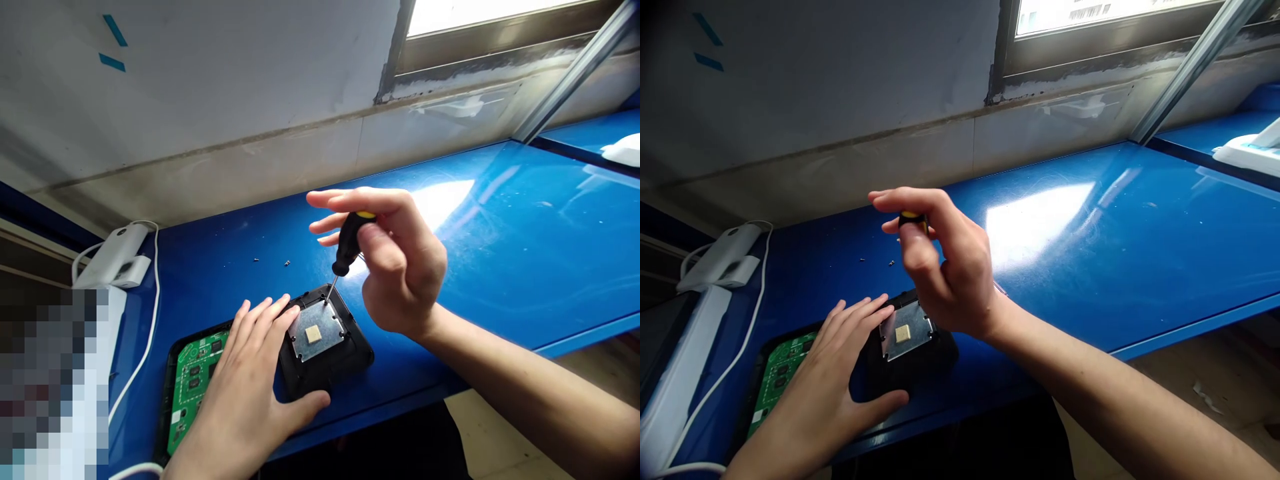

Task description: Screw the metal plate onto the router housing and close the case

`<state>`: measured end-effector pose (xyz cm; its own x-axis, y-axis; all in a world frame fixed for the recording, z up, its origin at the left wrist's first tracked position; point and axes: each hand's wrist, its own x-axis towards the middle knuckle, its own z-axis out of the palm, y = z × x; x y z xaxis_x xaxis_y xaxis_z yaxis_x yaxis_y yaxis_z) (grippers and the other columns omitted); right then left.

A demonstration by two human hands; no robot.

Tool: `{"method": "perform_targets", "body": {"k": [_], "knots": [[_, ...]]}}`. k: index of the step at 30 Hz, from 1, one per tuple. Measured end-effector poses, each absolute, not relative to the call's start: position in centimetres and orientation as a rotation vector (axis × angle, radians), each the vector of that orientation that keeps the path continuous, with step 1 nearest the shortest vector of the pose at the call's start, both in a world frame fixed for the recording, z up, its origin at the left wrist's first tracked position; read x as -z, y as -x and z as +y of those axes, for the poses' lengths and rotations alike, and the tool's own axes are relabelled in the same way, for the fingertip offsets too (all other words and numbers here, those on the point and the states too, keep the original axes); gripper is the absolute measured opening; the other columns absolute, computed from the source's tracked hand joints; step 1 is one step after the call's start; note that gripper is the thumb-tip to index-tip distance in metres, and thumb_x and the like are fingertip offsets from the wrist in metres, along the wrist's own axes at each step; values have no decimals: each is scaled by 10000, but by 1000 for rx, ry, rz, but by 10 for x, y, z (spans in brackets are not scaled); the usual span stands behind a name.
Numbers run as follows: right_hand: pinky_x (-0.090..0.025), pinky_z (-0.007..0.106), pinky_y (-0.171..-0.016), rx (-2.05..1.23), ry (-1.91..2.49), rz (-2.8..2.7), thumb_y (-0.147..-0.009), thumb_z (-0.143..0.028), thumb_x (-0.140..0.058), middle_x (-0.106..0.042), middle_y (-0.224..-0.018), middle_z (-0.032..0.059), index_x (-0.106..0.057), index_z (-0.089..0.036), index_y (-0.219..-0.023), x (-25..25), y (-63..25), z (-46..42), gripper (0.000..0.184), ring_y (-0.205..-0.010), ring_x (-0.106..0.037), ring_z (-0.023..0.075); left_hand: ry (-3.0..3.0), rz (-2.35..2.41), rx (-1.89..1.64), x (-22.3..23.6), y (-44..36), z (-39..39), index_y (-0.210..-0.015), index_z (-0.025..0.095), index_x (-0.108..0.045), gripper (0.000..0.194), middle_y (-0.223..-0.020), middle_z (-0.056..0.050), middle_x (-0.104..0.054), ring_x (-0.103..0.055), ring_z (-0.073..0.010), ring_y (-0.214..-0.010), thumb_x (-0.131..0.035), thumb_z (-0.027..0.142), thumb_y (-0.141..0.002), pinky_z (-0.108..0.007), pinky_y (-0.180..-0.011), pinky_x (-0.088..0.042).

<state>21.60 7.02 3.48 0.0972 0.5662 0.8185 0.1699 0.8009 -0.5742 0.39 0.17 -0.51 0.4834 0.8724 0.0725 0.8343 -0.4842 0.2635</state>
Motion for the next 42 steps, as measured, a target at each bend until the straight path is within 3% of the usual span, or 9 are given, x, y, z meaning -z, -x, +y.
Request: {"method": "perform_targets", "body": {"k": [5,8,12,15,18,26,31,35,42], "knots": [[-648,321,-720,-140,658,-1520,-971,-310,-725,-658,-1000,33,-728,-232,-1140,-35,-217,73,186,-847,-702,156,-2543,1464,-294,6,-4,3,-1512,327,-406,836,-1648,-69,-486,-379,-378,-1550,-809,515,-803,-705,-1266,-260],[-648,288,-685,-211,700,-1507,-1022,-201,-598,-741,-1022,30,-694,-243,-1242,-37,-216,70,244,-848,-740,150,-2542,1469,-284,6,-3,3,-1514,324,-410,831,-1649,-73,-485,-378,-380,-1550,-802,523,-809,-706,-1266,-260],[-671,332,-784,-395,708,-1516,-1061,-176,-428,-760,-1183,14,-644,-288,-1275,-36,-217,66,324,-934,-773,160,-2530,1474,-254,6,-3,3,-1514,314,-415,818,-1655,-88,-473,-360,-384,-1558,-791,516,-817,-718,-1259,-261],[-668,362,-796,-340,674,-1550,-1035,-282,-590,-698,-1210,43,-656,-285,-1234,-34,-218,68,210,-987,-746,191,-2533,1466,-251,5,-3,3,-1509,296,-427,809,-1646,-96,-483,-362,-384,-1557,-789,508,-816,-712,-1266,-250],[-664,360,-736,-252,708,-1547,-991,-306,-694,-683,-1077,39,-662,-296,-1228,-33,-218,71,239,-882,-719,183,-2534,1464,-255,4,-4,3,-1509,299,-433,804,-1646,-87,-486,-367,-381,-1556,-790,495,-816,-703,-1272,-242],[-679,351,-693,-244,693,-1472,-1017,-309,-651,-750,-1135,16,-634,-351,-1275,-34,-220,70,263,-865,-754,192,-2506,1491,-242,4,-3,2,-1531,330,-403,827,-1672,-77,-447,-316,-388,-1578,-775,556,-828,-717,-1255,-266],[-693,378,-785,-270,710,-1429,-1031,-323,-624,-721,-1216,19,-584,-398,-1276,-32,-218,72,259,-977,-771,217,-2504,1476,-265,3,-4,2,-1516,336,-414,816,-1665,-75,-460,-352,-387,-1562,-795,515,-817,-718,-1263,-250],[-696,424,-869,-386,636,-1419,-1018,-270,-652,-723,-1203,-5,-577,-350,-1211,-28,-214,76,221,-986,-790,198,-2492,1468,-278,2,-6,3,-1509,333,-418,821,-1663,-84,-460,-356,-394,-1559,-807,482,-802,-735,-1258,-240],[-685,352,-860,-471,726,-1461,-971,-185,-694,-740,-1116,-3,-599,-285,-1114,-21,-209,84,199,-984,-771,160,-2461,1478,-313,5,-4,3,-1509,353,-432,822,-1670,-75,-449,-311,-411,-1576,-815,499,-796,-749,-1243,-253]]}}
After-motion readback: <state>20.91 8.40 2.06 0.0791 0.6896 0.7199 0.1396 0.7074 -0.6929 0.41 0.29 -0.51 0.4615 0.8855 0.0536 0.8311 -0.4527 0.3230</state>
